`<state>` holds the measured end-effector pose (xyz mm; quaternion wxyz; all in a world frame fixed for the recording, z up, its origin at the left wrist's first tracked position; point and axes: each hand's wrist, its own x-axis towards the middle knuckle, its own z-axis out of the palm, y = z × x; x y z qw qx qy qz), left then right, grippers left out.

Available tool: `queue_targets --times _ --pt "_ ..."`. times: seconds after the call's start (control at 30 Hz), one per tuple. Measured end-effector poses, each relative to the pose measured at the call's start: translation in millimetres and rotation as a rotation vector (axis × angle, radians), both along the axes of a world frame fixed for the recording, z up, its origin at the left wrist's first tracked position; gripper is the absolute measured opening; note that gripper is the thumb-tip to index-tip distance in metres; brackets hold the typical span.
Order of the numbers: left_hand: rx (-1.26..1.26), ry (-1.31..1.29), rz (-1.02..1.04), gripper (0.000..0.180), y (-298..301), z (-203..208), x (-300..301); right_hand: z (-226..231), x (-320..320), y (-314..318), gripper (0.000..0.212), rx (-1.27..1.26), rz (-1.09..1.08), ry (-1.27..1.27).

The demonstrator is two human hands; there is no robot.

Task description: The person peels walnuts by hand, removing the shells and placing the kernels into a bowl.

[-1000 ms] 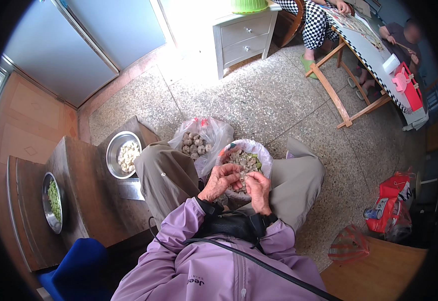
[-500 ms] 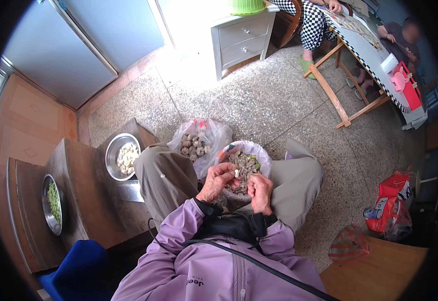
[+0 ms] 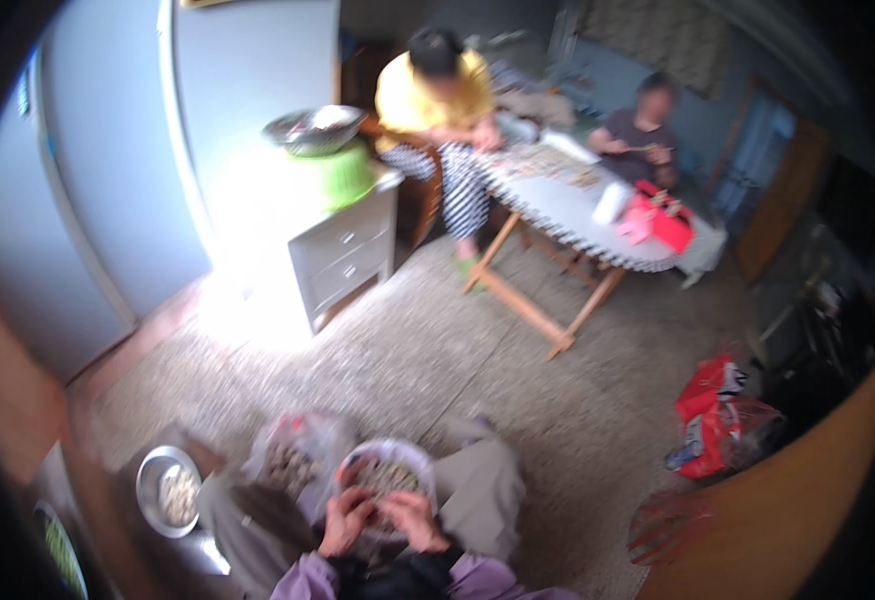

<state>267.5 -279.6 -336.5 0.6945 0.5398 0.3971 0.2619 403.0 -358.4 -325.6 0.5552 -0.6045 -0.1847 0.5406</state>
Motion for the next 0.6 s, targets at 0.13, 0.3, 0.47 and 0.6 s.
queue_targets --times 0.13,0.3,0.47,0.6 --pt "-0.054 -0.105 0.062 0.02 3 2 -10 -36 -7 8 0.02 0.026 0.007 0.155" --pt "-0.166 -0.152 0.107 0.013 -1 -6 -7 -53 -10 5 0.018 0.117 -0.033 0.127" --pt "-0.102 -0.106 0.042 0.019 -3 5 -6 -52 -7 2 0.016 0.168 -0.003 -0.186" --pt "-0.026 -0.097 0.005 0.021 -2 14 -6 -59 -11 5 0.015 0.243 -0.05 -0.535"
